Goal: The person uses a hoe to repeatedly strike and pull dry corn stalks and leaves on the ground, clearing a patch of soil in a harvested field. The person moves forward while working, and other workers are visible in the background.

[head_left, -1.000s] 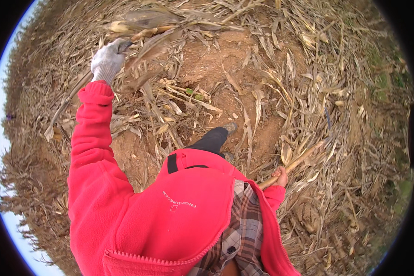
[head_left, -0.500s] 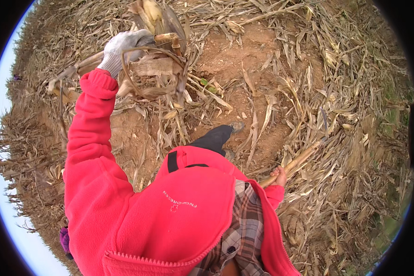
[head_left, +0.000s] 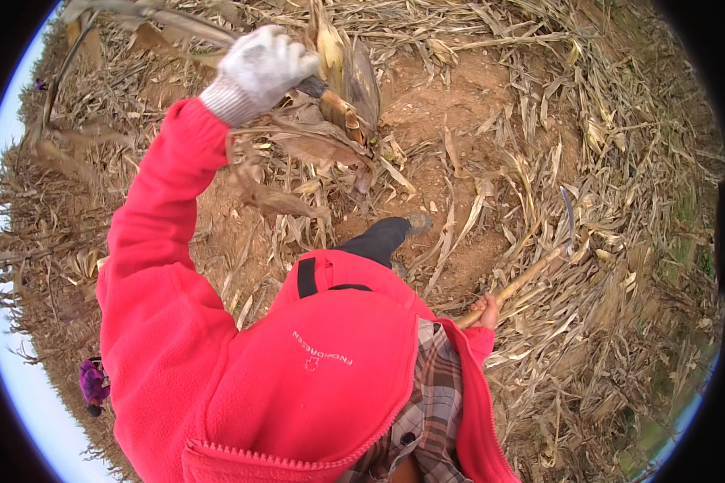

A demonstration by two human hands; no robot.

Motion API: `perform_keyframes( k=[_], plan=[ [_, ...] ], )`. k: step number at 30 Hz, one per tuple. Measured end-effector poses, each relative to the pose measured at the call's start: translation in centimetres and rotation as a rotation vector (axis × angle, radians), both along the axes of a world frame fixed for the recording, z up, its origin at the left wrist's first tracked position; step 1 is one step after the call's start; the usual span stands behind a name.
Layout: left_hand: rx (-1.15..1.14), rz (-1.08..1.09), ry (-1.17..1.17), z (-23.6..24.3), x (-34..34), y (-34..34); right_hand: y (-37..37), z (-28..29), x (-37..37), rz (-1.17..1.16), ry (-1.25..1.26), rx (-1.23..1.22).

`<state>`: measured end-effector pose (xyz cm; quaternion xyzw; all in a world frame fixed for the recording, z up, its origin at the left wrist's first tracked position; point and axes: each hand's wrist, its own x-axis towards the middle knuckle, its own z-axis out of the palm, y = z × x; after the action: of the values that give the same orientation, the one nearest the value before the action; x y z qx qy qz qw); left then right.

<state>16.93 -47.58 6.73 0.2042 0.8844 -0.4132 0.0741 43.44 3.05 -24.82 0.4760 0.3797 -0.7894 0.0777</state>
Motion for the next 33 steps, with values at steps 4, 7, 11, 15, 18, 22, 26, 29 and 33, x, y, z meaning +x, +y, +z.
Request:
perform_keyframes(
  k=[4,7,11,15,18,22,26,29,33],
  plan=[
    [0.085,0.076,-0.095,-6.6,-3.4,-1.6,-0.8,0.3,0.4,0.048,-0.011,0.064],
    [0.138,0.122,-0.191,-11.1,-8.2,-3.7,-1.1,0.9,1.0,0.022,-0.085,0.060],
    [0.013,0.146,-0.128,-14.6,-13.5,-7.8,-0.4,1.9,-0.1,-0.008,-0.127,0.083],
    [0.074,0.276,-0.010,-16.1,-14.7,-13.1,1.0,3.0,-3.6,-0.074,-0.113,0.080],
    [0.172,0.297,0.153,-17.0,-13.8,-16.1,1.6,4.1,-6.0,-0.093,-0.169,0.163],
    [0.417,0.360,0.252,-18.6,-10.6,-17.2,1.7,5.3,-8.6,0.010,-0.205,0.194],
    [0.402,0.550,0.137,-21.1,-5.3,-16.2,0.8,5.4,-12.0,0.238,-0.208,0.297],
    [0.542,0.790,-0.050,-22.5,0.7,-15.9,-1.0,4.8,-14.5,0.491,-0.209,0.374],
    [0.582,1.012,-0.157,-23.0,10.5,-15.6,-4.9,2.5,-16.4,0.859,-0.041,0.396]
  ],
)
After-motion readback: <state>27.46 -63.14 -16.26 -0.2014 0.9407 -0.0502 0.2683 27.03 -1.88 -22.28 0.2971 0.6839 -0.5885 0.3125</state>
